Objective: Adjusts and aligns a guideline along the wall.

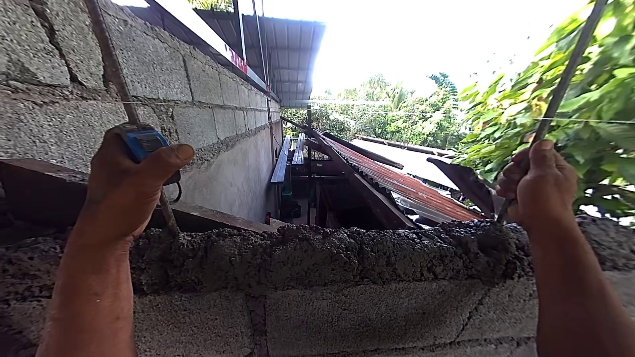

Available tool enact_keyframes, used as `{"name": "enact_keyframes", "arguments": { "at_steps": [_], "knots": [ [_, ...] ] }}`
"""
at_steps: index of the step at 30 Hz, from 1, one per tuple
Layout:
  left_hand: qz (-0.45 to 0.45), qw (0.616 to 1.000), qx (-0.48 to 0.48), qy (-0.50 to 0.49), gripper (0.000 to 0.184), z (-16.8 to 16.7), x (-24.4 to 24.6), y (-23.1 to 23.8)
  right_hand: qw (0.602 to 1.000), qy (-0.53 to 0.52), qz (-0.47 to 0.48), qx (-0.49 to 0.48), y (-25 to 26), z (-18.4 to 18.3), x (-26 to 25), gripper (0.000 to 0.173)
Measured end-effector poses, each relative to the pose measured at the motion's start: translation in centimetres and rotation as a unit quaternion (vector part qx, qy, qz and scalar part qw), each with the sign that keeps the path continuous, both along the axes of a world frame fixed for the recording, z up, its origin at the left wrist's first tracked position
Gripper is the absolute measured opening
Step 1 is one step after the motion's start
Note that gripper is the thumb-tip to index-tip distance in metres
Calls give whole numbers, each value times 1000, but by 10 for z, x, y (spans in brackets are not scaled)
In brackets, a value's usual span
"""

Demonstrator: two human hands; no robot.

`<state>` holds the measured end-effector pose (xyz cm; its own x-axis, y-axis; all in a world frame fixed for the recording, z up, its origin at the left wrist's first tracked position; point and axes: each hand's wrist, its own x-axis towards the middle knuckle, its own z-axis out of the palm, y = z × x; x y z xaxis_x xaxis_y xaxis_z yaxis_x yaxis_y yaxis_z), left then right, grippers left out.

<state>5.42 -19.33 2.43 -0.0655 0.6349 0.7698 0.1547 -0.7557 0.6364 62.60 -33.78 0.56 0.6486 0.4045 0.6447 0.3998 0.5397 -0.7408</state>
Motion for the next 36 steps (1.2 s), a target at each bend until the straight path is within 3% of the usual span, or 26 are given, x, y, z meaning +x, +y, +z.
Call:
{"name": "enact_keyframes", "arguments": {
  "at_steps": [36],
  "knots": [
    [6,1000,-3,6,67,-1,-2,2,1000,-15,-6,3,-1,-1,1,41]
  ]
}}
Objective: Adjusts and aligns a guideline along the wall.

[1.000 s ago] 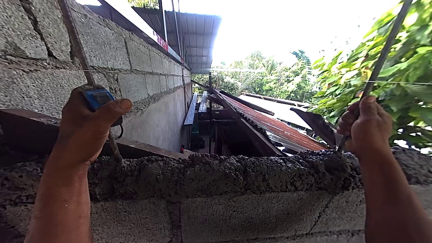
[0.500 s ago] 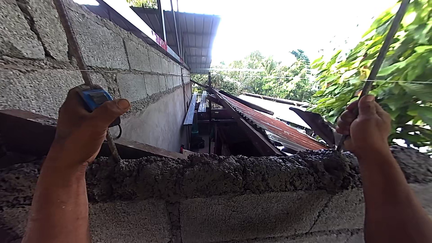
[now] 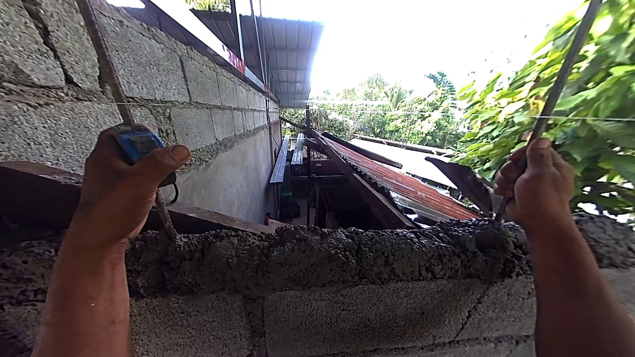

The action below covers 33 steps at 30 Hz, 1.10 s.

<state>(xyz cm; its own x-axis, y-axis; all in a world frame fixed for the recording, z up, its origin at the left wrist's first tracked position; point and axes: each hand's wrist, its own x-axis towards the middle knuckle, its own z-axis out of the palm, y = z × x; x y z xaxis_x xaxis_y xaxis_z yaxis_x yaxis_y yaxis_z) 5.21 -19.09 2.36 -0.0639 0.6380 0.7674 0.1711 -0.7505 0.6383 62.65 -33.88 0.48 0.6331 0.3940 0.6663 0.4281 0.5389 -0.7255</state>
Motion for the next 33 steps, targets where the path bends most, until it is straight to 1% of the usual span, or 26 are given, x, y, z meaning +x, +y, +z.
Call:
{"name": "enact_keyframes", "arguments": {
  "at_steps": [4,12,25,33],
  "knots": [
    [0,1000,2,-2,71,0,0,1,1000,2,0,2,0,1,-1,41],
    [-4,1000,5,-1,67,0,0,0,1000,0,3,0,0,0,2,42],
    [-9,1000,4,-5,69,1,1,0,1000,5,10,2,1,1,0,41],
    [-13,1000,1,-8,70,1,2,-2,1000,16,-5,-5,-1,2,-3,41]
  ]
}}
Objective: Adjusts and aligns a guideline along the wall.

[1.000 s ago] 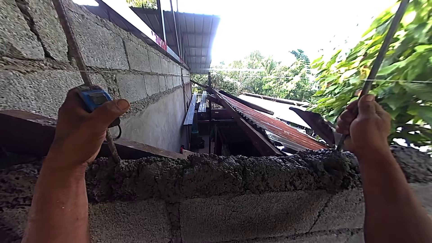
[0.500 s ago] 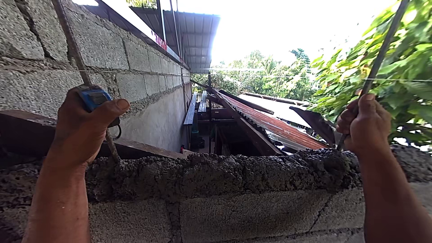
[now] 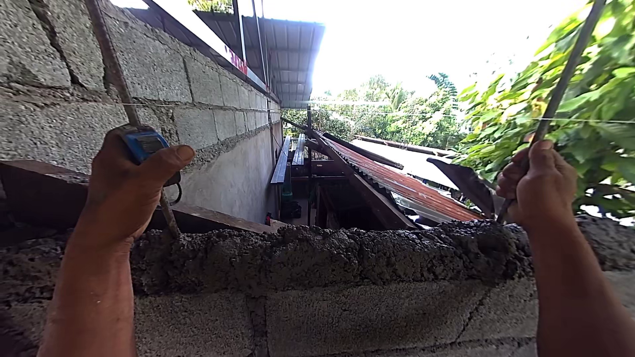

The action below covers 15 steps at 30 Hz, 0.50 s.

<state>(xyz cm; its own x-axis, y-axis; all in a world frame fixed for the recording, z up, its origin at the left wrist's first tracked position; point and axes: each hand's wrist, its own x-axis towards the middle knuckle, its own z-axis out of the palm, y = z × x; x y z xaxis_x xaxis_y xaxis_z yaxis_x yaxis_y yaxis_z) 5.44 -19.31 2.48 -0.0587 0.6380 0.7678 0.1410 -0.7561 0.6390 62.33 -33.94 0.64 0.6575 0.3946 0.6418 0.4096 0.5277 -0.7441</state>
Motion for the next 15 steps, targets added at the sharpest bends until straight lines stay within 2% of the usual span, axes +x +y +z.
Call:
{"name": "enact_keyframes", "arguments": {
  "at_steps": [15],
  "knots": [
    [6,1000,3,5,71,1,0,1,1000,-6,-3,6,1,-1,2,40]
  ]
}}
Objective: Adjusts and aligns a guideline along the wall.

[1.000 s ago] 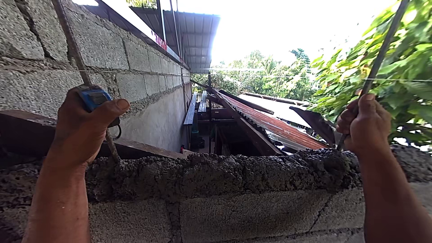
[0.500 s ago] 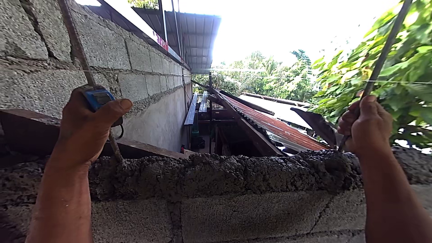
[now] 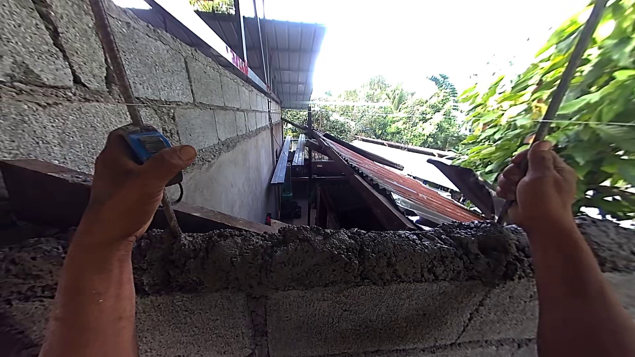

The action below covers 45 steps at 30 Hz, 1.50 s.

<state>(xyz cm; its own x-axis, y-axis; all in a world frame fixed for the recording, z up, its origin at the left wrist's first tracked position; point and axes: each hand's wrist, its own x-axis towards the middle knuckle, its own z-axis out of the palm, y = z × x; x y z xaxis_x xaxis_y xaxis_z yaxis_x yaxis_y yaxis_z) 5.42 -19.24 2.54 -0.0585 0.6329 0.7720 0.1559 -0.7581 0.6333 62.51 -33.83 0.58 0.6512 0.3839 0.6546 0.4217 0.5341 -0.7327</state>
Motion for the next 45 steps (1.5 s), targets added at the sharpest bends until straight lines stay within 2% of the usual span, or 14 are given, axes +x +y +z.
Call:
{"name": "enact_keyframes", "arguments": {
  "at_steps": [13,19,45],
  "knots": [
    [-2,1000,-5,1,65,-1,-1,0,1000,-16,1,3,-1,-2,0,40],
    [0,1000,4,1,73,2,0,4,1000,-21,2,7,-1,-1,-1,39],
    [-3,1000,4,-2,74,3,1,2,1000,-26,-6,1,0,-1,0,37]
  ]
}}
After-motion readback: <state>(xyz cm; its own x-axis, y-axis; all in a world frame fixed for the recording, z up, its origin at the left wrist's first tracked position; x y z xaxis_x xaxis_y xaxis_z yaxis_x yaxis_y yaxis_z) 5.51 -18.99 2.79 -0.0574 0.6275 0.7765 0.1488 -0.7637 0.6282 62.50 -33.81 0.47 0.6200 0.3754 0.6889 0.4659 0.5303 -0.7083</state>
